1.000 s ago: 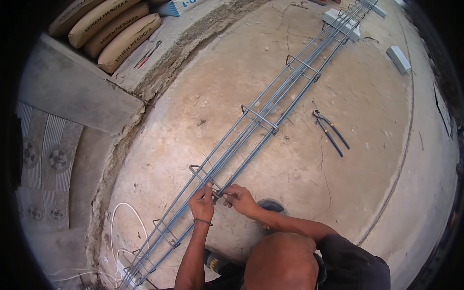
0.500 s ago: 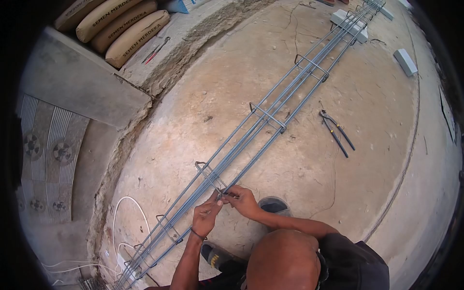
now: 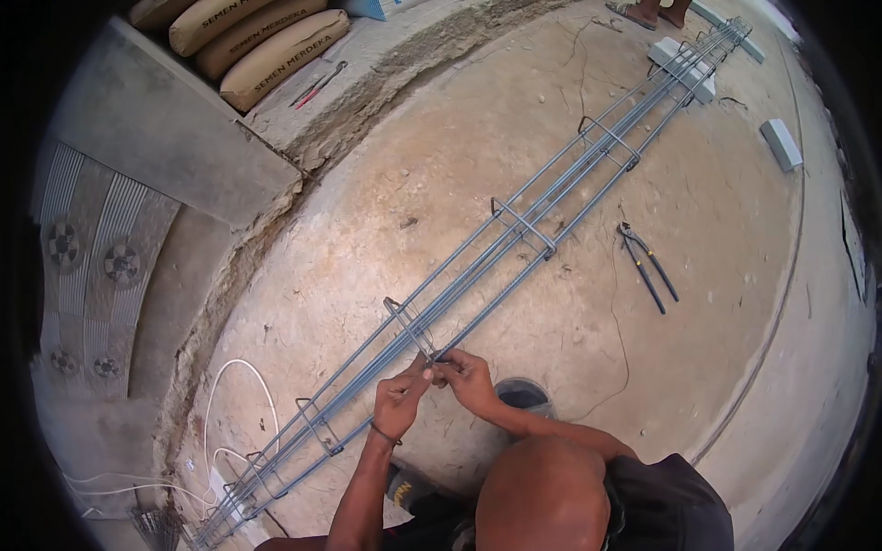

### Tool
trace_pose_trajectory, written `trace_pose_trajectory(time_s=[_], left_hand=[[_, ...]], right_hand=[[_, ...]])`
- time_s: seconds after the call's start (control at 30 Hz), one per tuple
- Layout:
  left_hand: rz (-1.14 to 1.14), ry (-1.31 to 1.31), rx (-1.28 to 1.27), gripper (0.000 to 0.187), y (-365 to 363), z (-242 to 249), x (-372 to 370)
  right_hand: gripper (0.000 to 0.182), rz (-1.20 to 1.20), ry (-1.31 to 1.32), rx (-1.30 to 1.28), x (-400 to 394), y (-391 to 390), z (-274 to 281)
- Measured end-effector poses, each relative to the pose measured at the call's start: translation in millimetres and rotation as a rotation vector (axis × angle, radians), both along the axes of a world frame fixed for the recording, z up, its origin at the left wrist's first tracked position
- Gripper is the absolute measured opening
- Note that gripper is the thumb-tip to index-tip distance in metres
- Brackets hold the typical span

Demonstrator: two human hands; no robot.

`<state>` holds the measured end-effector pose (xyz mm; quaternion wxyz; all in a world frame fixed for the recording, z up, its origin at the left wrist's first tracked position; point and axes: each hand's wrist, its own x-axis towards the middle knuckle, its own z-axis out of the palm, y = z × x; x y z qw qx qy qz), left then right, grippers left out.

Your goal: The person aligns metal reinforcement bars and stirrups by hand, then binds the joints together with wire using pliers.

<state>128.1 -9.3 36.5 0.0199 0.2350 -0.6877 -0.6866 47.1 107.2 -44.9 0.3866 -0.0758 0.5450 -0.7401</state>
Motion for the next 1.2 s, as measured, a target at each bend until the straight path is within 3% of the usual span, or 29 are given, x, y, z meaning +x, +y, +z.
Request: trace_pose_trajectory(time_s=[0.13,0.2,0.27,0.37,0.43,0.47,0.53,0.57,0.63,0.67,0.73,0.77,0.8,0.87,1.0,1.07,1.1,1.17,1.2], left_hand=[[-0.002,0.059,-0.160,0.021,-10.3,1.1,11.2],[-0.146,-0.095,-0.386,0.021,-23.7,-3.1,25.7],[-0.209,-0.055,-0.414,0.025,-28.4,-10.5,31.4],[-0.370,-0.136,-0.495,0.023,-24.1,15.2,19.6],[-0.514,-0.369,-0.675,0.032,-26.5,18.6,18.9],[-0.518,-0.369,-0.670,0.032,-24.4,16.7,17.9],[-0.652,-0.348,-0.969,0.046,-23.0,9.6,15.6],[-0.651,-0.351,-0.969,0.046,-28.8,-2.1,19.3],[-0.402,0.283,-0.708,0.049,-42.0,-22.7,26.0],[-0.404,0.280,-0.706,0.049,-38.7,-26.5,27.2],[-0.032,-0.137,-0.152,0.043,-24.6,-8.6,10.3],[-0.129,-0.329,-0.346,0.033,-23.2,4.4,-3.3],[-0.127,-0.328,-0.345,0.033,-26.1,-2.3,-5.5],[-0.335,-0.188,-0.909,0.028,-32.5,-26.3,-11.2],[-0.285,-0.333,-1.087,0.037,-21.5,-41.1,-14.1],[-0.197,-0.388,-0.578,0.035,-27.6,-46.1,-15.8],[-0.197,-0.393,-0.569,0.035,-36.3,-34.7,-17.7],[-0.336,-0.460,0.104,0.033,-61.0,-1.1,-28.8],[-0.326,-0.461,0.101,0.033,-63.8,-4.0,-30.0]], right_hand=[[0.010,-0.016,-0.025,-0.010,2.5,-0.5,-4.3],[0.010,-0.005,-0.023,-0.007,1.3,-0.3,-5.8],[0.010,0.038,0.018,-0.026,-2.7,2.4,-6.0],[0.010,0.066,0.015,-0.071,-8.6,6.0,-1.5],[0.012,0.110,0.022,-0.084,-16.1,9.3,10.6],[0.013,0.149,0.029,-0.103,-17.3,10.9,14.1],[0.014,0.140,0.032,-0.049,-14.7,7.7,5.3],[0.015,0.138,0.036,0.001,-12.1,5.6,0.9],[0.015,0.107,0.035,0.009,-7.1,1.6,-0.8],[0.014,0.072,0.034,0.019,-3.9,0.1,-0.9],[0.013,0.015,0.053,-0.012,3.2,-6.7,-3.1],[0.013,-0.038,0.075,-0.041,5.7,-8.1,-4.5],[0.013,-0.036,0.076,-0.040,6.9,-7.1,-6.6],[0.014,0.026,0.136,0.013,5.1,-4.2,-11.2],[0.013,-0.008,0.152,-0.010,3.1,-6.2,1.0],[0.014,0.006,0.170,0.012,4.6,-4.5,-1.6],[0.014,0.010,0.164,0.019,6.8,-3.3,-4.0],[0.015,0.029,0.156,0.050,6.2,-2.6,-9.8],[0.015,0.037,0.157,0.044,5.0,-2.9,-7.2]])
